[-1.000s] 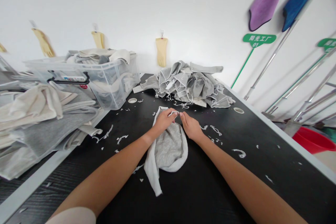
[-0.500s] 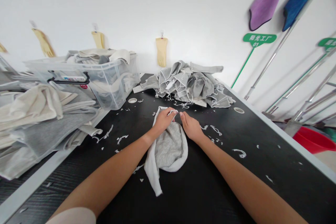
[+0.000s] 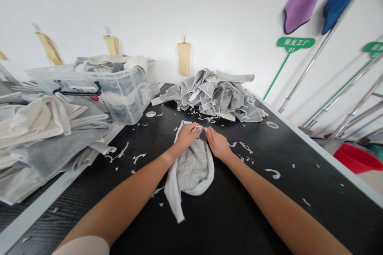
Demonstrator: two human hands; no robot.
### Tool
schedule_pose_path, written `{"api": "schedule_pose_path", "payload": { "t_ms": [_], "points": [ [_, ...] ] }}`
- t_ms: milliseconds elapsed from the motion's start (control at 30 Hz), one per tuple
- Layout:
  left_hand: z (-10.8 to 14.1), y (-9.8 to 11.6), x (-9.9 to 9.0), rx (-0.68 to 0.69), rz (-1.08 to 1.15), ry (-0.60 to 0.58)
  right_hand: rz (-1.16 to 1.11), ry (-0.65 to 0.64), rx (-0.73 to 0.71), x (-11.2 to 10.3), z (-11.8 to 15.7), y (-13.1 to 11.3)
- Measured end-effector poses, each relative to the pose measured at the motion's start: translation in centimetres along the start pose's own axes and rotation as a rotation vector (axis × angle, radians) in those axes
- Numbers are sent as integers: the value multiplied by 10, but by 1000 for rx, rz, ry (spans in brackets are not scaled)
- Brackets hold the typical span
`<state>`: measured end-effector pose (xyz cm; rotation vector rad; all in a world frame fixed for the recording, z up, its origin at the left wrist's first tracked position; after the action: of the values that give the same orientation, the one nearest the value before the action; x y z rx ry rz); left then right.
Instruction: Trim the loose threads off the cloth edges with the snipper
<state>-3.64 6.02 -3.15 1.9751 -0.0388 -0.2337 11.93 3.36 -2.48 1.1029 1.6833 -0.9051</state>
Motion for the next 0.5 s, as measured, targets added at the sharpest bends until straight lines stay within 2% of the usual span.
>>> {"api": "schedule_pose_path", "payload": {
  "t_ms": [500],
  "points": [
    [0, 7, 3, -6, 48, -37, -119, 5, -13, 3, -2, 4]
  ]
}}
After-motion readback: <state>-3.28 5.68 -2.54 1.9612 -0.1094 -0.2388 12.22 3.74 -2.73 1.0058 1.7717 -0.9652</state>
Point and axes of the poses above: each hand's wrist, its own z-axis away from the middle knuckle, its own x-axis out of the palm, y = z × x, the point moved 6 cm from there along -z, towards the middle knuckle, and after that the axes turned 15 degrees about z, right-handed, at the moved point
